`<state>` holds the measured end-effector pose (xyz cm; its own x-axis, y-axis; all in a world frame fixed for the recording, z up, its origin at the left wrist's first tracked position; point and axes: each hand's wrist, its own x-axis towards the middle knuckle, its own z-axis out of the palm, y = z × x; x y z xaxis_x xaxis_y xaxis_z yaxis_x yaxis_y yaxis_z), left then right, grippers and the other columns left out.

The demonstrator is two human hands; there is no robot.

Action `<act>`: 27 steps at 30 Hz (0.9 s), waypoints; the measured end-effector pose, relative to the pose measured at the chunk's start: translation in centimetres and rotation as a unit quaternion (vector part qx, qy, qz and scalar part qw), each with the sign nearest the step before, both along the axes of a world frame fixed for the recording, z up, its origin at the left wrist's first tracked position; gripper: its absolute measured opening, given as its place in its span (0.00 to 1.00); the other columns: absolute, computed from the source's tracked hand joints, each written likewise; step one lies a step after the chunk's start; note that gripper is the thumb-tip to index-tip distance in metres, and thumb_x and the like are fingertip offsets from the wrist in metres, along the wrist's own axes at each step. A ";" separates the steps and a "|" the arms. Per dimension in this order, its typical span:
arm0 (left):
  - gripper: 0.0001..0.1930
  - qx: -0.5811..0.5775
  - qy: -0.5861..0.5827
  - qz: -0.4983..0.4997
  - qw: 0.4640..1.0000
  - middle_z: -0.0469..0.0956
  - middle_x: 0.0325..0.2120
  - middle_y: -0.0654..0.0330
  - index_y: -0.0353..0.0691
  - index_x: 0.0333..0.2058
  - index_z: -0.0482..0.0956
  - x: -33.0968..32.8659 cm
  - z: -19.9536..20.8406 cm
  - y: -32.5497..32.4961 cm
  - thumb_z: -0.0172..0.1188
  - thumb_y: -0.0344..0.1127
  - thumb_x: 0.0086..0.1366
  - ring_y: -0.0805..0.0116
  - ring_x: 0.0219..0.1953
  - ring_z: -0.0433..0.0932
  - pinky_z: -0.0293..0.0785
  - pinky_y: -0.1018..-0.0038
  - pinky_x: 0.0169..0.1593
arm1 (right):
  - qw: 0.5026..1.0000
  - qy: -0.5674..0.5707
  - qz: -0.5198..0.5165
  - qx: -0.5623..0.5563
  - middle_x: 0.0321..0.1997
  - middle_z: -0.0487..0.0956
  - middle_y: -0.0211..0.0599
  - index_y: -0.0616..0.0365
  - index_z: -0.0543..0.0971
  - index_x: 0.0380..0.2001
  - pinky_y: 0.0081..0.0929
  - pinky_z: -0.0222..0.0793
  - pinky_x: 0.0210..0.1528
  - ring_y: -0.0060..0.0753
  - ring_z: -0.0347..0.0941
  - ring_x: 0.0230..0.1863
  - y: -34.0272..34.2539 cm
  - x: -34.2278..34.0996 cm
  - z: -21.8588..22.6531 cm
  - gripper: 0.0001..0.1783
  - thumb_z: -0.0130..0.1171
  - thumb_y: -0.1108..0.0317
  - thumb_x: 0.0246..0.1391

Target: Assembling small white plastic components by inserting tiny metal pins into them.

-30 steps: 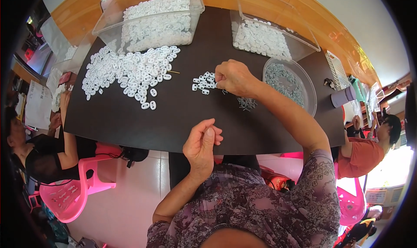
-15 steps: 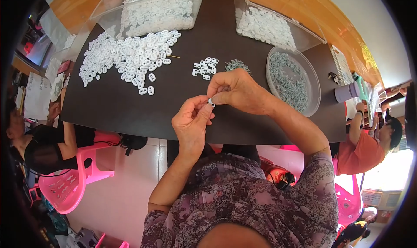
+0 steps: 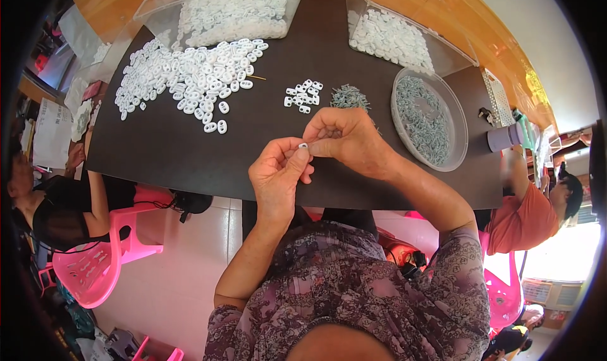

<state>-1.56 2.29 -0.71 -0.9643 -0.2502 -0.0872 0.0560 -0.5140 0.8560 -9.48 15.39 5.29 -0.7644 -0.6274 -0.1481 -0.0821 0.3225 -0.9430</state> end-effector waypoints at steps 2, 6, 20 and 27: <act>0.06 0.008 0.003 -0.004 1.000 0.76 0.24 0.58 0.31 0.34 0.75 0.1 -0.1 0.1 0.58 0.27 0.61 0.75 0.21 0.72 0.69 0.81 0.23 | 1.000 0.016 -0.015 -0.020 0.24 0.76 0.30 0.65 0.76 0.27 0.16 0.68 0.31 0.16 0.71 0.27 0.0 0.4 -0.7 0.04 0.60 0.77 0.47; 0.05 -0.001 0.002 -0.007 1.000 0.76 0.24 0.57 0.31 0.34 0.75 0.3 -0.1 -0.2 0.58 0.28 0.61 0.75 0.21 0.73 0.69 0.81 0.23 | 0.993 0.109 -0.052 -0.013 0.24 0.76 0.29 0.64 0.76 0.27 0.17 0.67 0.31 0.16 0.70 0.27 1.3 0.2 -1.2 0.04 0.60 0.77 0.46; 0.09 0.014 0.048 -0.011 0.999 0.77 0.26 0.54 0.31 0.37 0.75 0.3 -0.6 -0.8 0.56 0.31 0.64 0.71 0.22 0.75 0.73 0.77 0.25 | 0.823 0.541 -0.080 0.154 0.22 0.71 0.37 0.54 0.78 0.20 0.35 0.64 0.32 0.41 0.68 0.30 3.6 -3.4 -4.1 0.05 0.57 0.78 0.37; 0.09 0.040 0.050 0.017 0.998 0.76 0.24 0.56 0.32 0.34 0.73 0.5 -0.8 -0.7 0.54 0.34 0.66 0.72 0.20 0.73 0.71 0.78 0.24 | 0.807 0.556 -0.027 0.199 0.24 0.71 0.36 0.55 0.77 0.18 0.35 0.62 0.32 0.40 0.67 0.30 3.3 -3.6 -4.3 0.07 0.55 0.80 0.34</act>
